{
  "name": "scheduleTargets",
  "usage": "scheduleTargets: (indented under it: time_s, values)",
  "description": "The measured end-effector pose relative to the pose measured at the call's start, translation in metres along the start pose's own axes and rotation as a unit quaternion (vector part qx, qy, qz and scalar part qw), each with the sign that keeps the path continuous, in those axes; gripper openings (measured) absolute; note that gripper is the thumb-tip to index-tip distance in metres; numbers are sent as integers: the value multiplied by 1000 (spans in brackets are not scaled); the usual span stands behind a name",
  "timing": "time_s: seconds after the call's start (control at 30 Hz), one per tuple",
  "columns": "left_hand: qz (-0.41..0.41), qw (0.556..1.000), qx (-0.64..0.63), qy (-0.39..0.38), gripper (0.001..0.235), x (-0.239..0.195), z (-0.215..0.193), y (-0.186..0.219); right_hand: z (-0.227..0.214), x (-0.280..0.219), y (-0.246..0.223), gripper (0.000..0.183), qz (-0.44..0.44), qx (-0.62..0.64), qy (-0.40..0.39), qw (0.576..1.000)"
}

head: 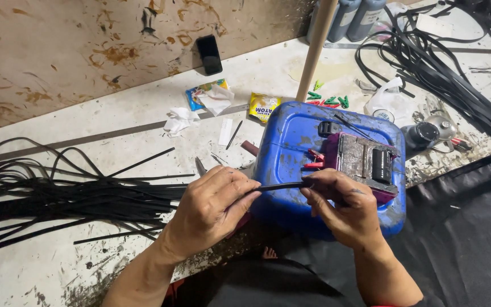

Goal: Applying edge dye to leather strips using a manual applicator and hanging them to dry.

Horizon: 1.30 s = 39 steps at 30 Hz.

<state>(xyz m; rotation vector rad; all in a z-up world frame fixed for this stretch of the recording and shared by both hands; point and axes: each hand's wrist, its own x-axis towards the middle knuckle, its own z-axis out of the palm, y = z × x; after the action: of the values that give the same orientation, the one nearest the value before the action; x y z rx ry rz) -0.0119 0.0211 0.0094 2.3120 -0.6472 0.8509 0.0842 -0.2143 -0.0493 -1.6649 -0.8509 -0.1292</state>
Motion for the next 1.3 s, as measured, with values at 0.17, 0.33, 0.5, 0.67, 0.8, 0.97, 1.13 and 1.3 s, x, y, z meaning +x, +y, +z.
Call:
scheduleTargets:
  time_s: [0.17, 0.33, 0.5, 0.67, 0.8, 0.97, 1.13, 1.3]
  values:
    - [-28, 1000, -7, -10, 14, -5, -3, -4, 4, 4, 0, 14, -14, -1, -9, 1000]
    - [-39, 999, -3, -10, 13, -8, -5, -7, 12, 7, -1, 11, 5, 7, -5, 1000]
    - [-36, 999, -8, -8, 10, -10, -8, -12, 17, 14, -8, 7, 20, -4, -8, 1000]
    - [-42, 999, -12, -4, 8, -8, -12, -13, 20, 19, -8, 10, 13, -3, -16, 1000]
    - [-50, 999, -14, -4, 8, -6, -13, -17, 22, 20, -6, 10, 19, 7, -7, 1000]
    - [-125, 988, -85, -39, 12, 1, -15, -22, 21, 27, -1, 13, -12, 16, -5, 1000]
    - [-118, 988, -93, -46, 13, 5, -11, -30, 19, 29, -6, 17, 0, 39, 0, 999]
    - [-120, 986, -107, -53, 12, 10, -9, -35, 18, 30, -6, 19, 11, 36, 4, 999]
